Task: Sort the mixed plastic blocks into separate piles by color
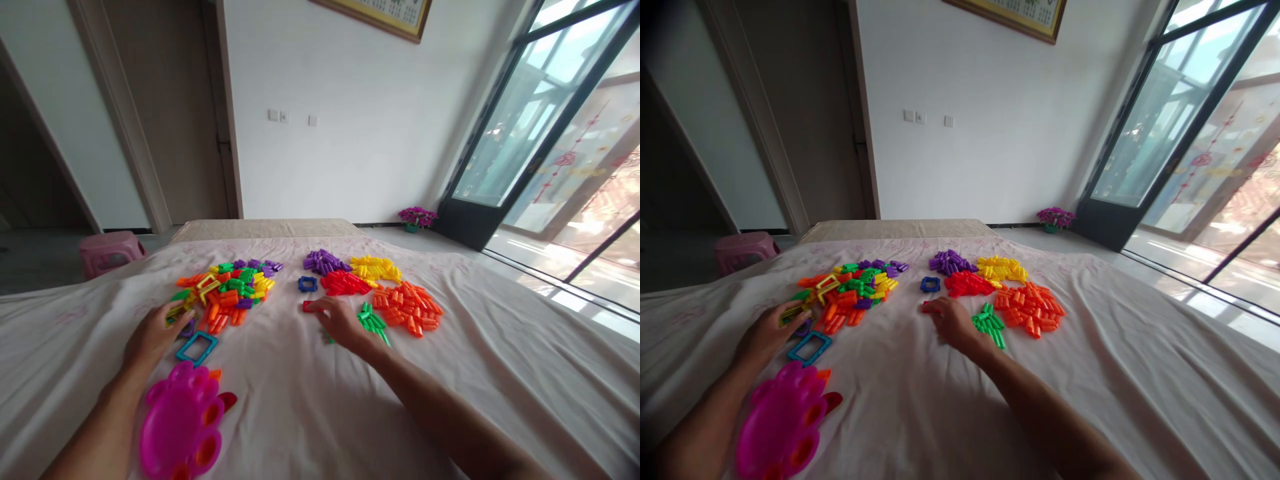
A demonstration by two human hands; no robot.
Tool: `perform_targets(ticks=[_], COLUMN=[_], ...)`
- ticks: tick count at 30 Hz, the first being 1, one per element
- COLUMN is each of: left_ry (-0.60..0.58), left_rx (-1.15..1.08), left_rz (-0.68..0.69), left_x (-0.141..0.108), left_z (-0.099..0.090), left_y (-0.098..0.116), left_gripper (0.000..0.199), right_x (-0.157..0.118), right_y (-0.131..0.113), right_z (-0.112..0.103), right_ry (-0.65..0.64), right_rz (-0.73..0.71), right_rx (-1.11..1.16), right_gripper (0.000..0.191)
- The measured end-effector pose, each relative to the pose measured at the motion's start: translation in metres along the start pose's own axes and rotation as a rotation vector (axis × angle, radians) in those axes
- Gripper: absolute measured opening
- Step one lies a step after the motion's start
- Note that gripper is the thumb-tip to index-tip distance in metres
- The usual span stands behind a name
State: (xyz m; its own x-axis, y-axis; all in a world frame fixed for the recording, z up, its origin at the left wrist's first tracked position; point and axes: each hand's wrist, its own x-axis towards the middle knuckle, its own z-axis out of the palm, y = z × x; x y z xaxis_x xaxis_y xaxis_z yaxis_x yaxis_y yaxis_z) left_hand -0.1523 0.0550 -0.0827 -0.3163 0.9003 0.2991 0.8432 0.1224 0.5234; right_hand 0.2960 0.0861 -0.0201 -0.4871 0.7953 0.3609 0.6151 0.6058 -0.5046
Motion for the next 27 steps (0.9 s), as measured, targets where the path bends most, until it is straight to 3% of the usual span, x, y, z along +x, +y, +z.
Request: perform_targets(ticks=[5, 8, 14, 20, 27], left_ry=[0.033, 0.086, 0.1, 0.111, 0.139], left_rx=[-0.014, -0.015, -0.012, -0.054, -0.129], left_rz=[0.001, 0.003, -0.002, -0.018, -0.046], left_x=[-0.001, -0.003, -0.005, -0.005, -0.007], left_z=[0.001, 0.0, -0.003, -0.002, -0.002], left_y=[0.0, 0.002, 0.009, 0.006, -0.003], left_gripper=[0.062, 0.061, 0.059, 0.059, 0.061], right_x=[0.015, 0.023, 0.027, 0.018, 0.017], right_y=[-0.083, -0.111, -0.132, -0.139, -0.124], right_z=[0.084, 0.111, 0.118, 0.128, 0.12], right_ry=[-0.308, -0.34, -0.37, -0.272, -0.181], right_rz=[-0.384, -0.434, -0.384, -0.291, -0.17], right_rx=[0.084, 0.036, -0.037, -0.085, -0.148], right_gripper=[0.033, 0.032, 0.036, 0.03, 0.027])
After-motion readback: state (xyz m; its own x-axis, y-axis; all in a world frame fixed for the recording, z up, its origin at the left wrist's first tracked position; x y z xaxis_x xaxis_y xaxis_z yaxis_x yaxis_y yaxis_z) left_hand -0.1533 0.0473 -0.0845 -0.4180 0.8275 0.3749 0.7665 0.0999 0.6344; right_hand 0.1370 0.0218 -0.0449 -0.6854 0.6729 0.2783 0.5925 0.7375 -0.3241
